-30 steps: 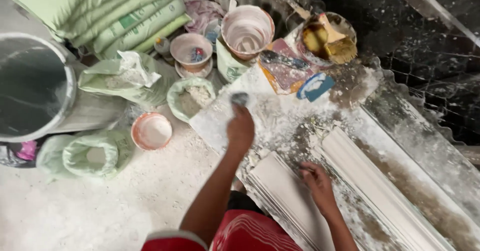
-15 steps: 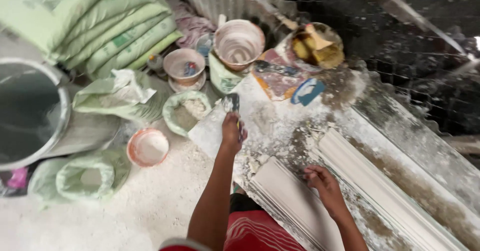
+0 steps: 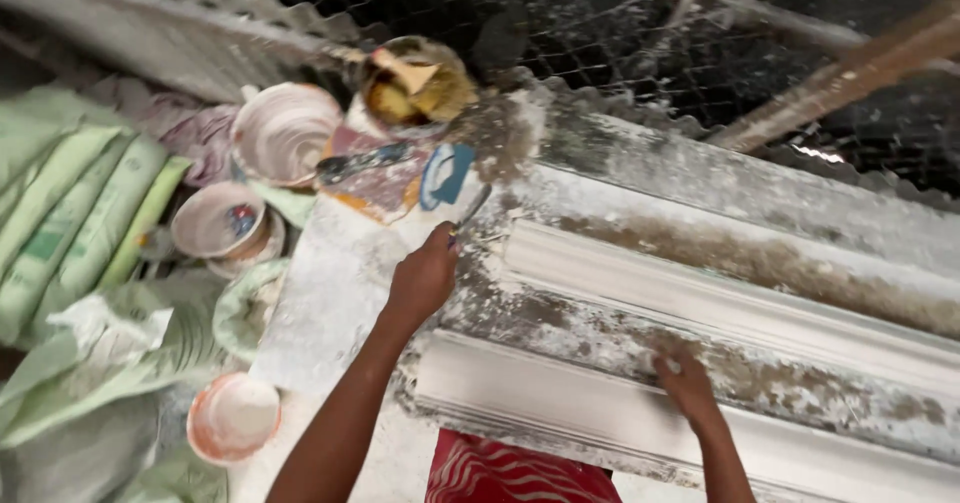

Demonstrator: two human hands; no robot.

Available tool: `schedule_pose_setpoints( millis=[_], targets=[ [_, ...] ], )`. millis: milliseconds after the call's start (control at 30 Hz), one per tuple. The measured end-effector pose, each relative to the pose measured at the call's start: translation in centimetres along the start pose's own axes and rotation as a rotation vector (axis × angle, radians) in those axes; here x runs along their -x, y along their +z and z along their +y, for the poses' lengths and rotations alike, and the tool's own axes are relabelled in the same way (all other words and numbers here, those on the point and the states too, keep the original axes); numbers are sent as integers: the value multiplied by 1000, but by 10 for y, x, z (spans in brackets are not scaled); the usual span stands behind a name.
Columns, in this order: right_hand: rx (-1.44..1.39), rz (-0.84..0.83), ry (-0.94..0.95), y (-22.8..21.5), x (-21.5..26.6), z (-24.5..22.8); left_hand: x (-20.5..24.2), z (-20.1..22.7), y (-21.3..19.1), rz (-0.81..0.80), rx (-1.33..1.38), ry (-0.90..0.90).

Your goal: The person uses a scraper or spatula to refine and clean decorative plaster moldings.

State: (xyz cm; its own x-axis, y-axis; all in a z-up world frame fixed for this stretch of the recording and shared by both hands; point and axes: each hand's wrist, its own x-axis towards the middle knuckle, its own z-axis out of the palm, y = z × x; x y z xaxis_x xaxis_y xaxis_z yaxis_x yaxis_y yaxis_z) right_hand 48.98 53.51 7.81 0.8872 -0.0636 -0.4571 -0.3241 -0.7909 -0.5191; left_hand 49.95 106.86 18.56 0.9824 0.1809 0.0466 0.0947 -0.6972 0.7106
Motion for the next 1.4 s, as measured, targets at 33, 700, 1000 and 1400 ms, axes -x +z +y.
schedule_pose_setpoints(
  millis=[33,700,1000,1400],
  targets=[
    [-16,13,21,-7,-12,20,-16,-6,12,-21,-2,20],
    [332,279,211,-38,-22,71,-184,63,112,-685,-765,883],
    [416,341,187,-26,-28,85,-193,105,142,-880,-784,919],
    [410,350,187,-27,-28,75,-185,219,346,-752,-554,1025]
  ],
)
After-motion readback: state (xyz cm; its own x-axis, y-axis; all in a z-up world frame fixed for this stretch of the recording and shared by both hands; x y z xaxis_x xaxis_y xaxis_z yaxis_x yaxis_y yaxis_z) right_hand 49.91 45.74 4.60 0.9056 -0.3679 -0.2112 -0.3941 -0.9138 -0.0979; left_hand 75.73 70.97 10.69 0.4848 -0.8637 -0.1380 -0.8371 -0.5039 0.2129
